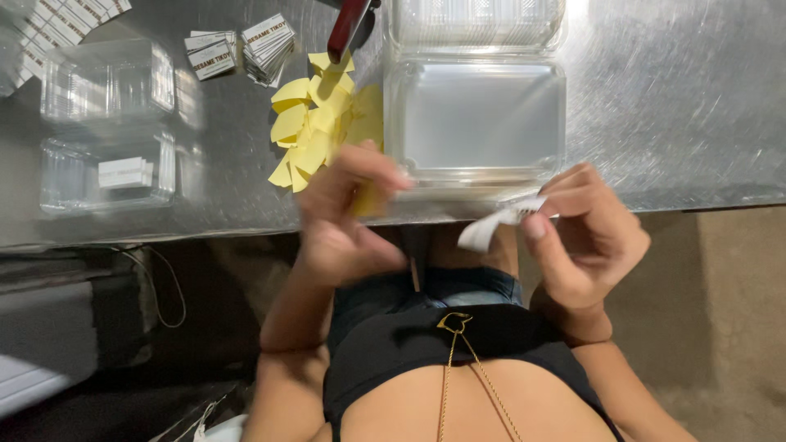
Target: The person peels small white labels from a stack and applies them to the lids of clear plastic food containers. The person works at a stainless steel table, handling the containers and labels by hand to create a stack of labeled items.
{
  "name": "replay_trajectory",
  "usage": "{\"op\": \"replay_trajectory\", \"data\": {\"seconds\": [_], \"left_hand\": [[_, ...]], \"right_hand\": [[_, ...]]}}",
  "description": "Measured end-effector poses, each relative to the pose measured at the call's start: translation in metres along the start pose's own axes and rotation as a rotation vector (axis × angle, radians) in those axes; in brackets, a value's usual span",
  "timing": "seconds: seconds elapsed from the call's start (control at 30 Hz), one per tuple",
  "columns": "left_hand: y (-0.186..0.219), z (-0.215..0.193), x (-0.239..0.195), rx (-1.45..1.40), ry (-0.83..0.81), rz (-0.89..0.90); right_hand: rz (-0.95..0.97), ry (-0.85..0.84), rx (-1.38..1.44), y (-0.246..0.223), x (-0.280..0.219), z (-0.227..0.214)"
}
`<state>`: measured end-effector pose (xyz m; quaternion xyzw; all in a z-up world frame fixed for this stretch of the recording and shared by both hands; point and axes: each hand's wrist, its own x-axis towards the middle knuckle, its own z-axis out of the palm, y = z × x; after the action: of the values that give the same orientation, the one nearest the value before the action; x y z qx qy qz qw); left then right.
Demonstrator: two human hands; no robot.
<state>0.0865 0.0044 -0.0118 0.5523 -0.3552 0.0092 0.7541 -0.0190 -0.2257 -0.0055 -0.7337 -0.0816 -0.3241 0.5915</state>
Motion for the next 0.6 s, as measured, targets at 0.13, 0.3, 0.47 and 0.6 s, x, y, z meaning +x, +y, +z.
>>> {"op": "replay_trajectory", "data": {"seconds": [0.13,0.3,0.47,0.6], "left_hand": [[-0.008,0.029,0.028,0.616,-0.129,0.383],[0.000,0.028,0.057,1.014,-0.149,0.574],[-0.011,0.041,0.069,1.152,-0.018,0.352],[-0.015,0.042,0.066,1.151,-0.049,0.309]], "right_hand": [[0.041,0.091,-0.047,-0.009,0.014,0.005],[0.002,0.099,-0.424,-0.001,0.040,0.010],[-0.051,0.009,-0.617,0.020,0.055,0.011],[-0.040,-0.031,-0.628,0.027,0.052,0.008]]}}
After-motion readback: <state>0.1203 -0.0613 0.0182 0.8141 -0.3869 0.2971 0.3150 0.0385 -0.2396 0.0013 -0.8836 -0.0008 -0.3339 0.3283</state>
